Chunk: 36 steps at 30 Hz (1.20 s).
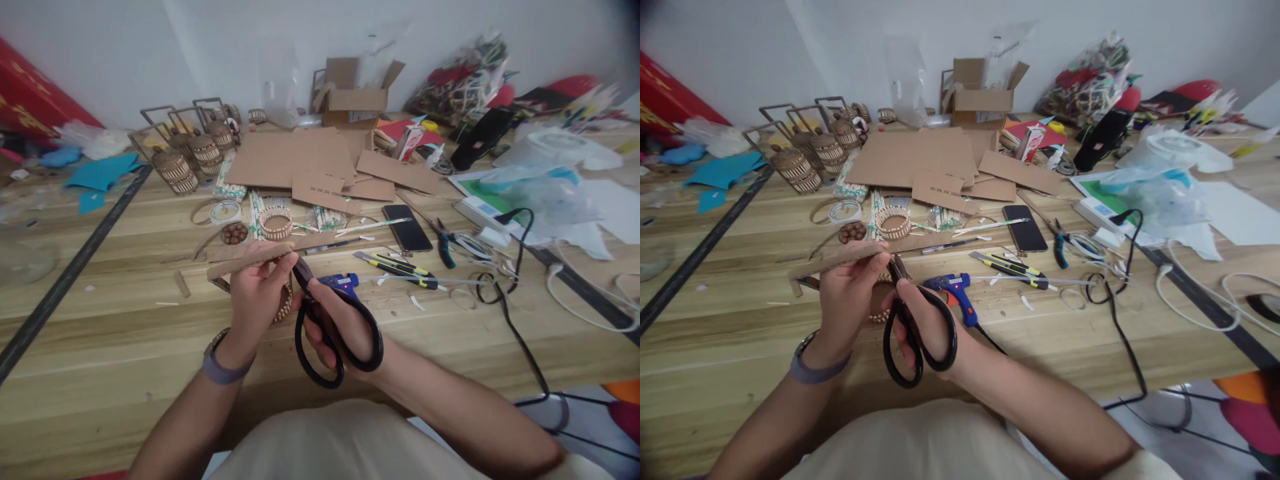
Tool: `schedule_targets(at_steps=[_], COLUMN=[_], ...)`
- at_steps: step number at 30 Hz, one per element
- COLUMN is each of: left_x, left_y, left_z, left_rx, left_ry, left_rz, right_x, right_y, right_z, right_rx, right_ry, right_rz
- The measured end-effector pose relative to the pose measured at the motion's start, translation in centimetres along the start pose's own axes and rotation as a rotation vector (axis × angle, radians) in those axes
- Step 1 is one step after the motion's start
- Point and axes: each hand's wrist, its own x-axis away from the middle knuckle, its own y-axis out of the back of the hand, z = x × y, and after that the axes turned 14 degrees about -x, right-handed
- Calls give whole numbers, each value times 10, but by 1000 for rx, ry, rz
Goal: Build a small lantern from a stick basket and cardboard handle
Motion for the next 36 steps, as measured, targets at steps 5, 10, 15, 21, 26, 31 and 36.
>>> schedule_targets(at_steps=[5,10,15,21,26,31,36], left_x=[1,2,1,-2,-3,0,4], left_y=[0,0,0,0,-1,-2,-3], left_z=[1,5,6,6,4,1,2], left_rx=[-13,-27,-21,66,126,115,122], left_ry=[-13,0,14,42,54,87,156], left_rz=[3,9,2,16,67,49,53], right_x=[0,0,-3,-8,-29,-72,-101], right_y=[0,0,-2,16,50,78,97], right_z=[-5,-10,-18,5,67,93,90], right_rx=[12,-3,-50,279,1437,1915,1938], right_ry=[49,53,58,112,425,291,263], right_rz=[-27,-28,-38,-108,-325,-387,-319])
